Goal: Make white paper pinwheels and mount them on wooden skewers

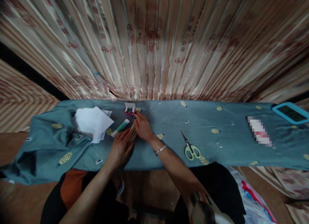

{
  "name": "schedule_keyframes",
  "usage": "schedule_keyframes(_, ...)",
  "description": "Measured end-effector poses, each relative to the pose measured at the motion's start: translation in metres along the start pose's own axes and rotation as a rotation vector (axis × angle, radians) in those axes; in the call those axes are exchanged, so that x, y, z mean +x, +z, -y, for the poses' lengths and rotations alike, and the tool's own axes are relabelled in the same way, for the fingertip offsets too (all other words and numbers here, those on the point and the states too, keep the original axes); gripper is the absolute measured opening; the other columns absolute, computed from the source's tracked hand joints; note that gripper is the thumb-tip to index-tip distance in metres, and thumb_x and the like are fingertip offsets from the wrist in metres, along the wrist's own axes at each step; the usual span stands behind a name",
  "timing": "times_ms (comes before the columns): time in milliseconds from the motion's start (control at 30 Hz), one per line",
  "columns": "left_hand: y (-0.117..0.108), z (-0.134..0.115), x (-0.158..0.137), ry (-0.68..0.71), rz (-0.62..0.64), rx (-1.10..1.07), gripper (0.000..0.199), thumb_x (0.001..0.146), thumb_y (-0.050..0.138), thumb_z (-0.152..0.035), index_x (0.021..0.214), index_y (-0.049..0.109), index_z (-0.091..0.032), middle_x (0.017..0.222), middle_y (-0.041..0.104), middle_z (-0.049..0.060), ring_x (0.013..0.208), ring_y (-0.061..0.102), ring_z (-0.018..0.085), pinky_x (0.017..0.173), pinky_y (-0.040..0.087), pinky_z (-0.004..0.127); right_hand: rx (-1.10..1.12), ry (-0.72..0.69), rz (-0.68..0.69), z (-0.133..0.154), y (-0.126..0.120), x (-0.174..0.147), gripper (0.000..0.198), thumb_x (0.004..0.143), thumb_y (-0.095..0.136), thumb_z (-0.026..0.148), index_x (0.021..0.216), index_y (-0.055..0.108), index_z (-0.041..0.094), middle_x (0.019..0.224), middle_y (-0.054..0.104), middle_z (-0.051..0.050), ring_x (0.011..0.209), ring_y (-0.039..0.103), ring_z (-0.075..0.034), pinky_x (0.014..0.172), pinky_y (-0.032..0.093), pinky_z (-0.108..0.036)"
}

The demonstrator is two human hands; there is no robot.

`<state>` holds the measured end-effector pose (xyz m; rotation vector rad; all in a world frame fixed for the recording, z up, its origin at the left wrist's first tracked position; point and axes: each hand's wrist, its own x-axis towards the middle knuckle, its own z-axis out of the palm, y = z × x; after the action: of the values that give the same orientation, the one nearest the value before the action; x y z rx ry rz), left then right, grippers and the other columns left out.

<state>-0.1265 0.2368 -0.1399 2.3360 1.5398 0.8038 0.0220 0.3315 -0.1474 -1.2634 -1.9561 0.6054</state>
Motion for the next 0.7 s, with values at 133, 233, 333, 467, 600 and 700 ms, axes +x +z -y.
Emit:
schedule_keyframes(133, -0.003, -0.002, 0.002, 0.009, -0.002, 0.024, 0.046, 0.088, 0.047, -0.012, 0.134, 0.054, -0.012, 0.134, 0.059, 0.017, 0.122, 0.053, 0.032, 0.108, 0.045, 0.054, -0.031, -0.006, 0.005, 0.006, -0.004, 0.000, 0.039, 0.096, 0.041, 0.021, 0.129, 0.061, 0.016, 0.140, 0.059, -0.015, 0.135, 0.051, -0.025, 0.118, 0.037, -0.047)
schedule_keyframes(233, -0.005, -0.003, 0.004, 0.010, -0.007, 0.025, 0.044, 0.089, 0.047, -0.010, 0.132, 0.056, -0.011, 0.134, 0.058, 0.018, 0.123, 0.052, 0.031, 0.108, 0.046, 0.052, -0.129, -0.045, -0.034, 0.025, -0.010, -0.001, 0.037, 0.096, 0.043, 0.020, 0.128, 0.062, 0.014, 0.139, 0.060, -0.016, 0.133, 0.052, -0.028, 0.116, 0.038, -0.049)
schedule_keyframes(333, -0.010, -0.005, 0.005, 0.021, 0.011, -0.001, 0.036, 0.091, 0.048, -0.011, 0.124, 0.060, -0.013, 0.129, 0.060, 0.016, 0.121, 0.053, 0.031, 0.105, 0.048, 0.051, -0.219, -0.097, 0.065, 0.055, -0.012, 0.006, 0.033, 0.098, 0.043, 0.020, 0.120, 0.067, 0.015, 0.124, 0.069, -0.016, 0.119, 0.061, -0.029, 0.108, 0.044, -0.046)
schedule_keyframes(467, -0.017, -0.006, 0.006, -0.006, 0.073, -0.009, 0.025, 0.090, 0.051, -0.013, 0.109, 0.067, -0.018, 0.114, 0.064, 0.012, 0.113, 0.056, 0.031, 0.096, 0.053, 0.051, -0.229, -0.045, 0.229, 0.084, -0.002, 0.035, 0.024, 0.097, 0.050, 0.022, 0.093, 0.074, 0.020, 0.095, 0.077, -0.011, 0.093, 0.070, -0.027, 0.088, 0.051, -0.038)
schedule_keyframes(600, -0.021, -0.012, 0.007, -0.043, 0.096, -0.063, 0.030, 0.083, 0.059, -0.008, 0.109, 0.069, -0.018, 0.118, 0.067, 0.012, 0.118, 0.057, 0.032, 0.101, 0.050, 0.055, -0.209, 0.027, 0.263, 0.101, 0.004, 0.057, 0.019, 0.094, 0.056, 0.019, 0.088, 0.074, 0.017, 0.088, 0.077, -0.008, 0.086, 0.070, -0.023, 0.080, 0.050, -0.033)
schedule_keyframes(700, -0.025, -0.019, 0.008, -0.115, 0.055, -0.142, 0.022, 0.082, 0.060, -0.011, 0.099, 0.073, -0.015, 0.109, 0.073, 0.011, 0.111, 0.065, 0.028, 0.100, 0.053, 0.048, 0.108, -0.012, 0.312, 0.129, -0.012, 0.044, 0.017, 0.093, 0.059, 0.024, 0.087, 0.074, 0.017, 0.085, 0.076, -0.005, 0.080, 0.069, -0.018, 0.076, 0.052, -0.028)
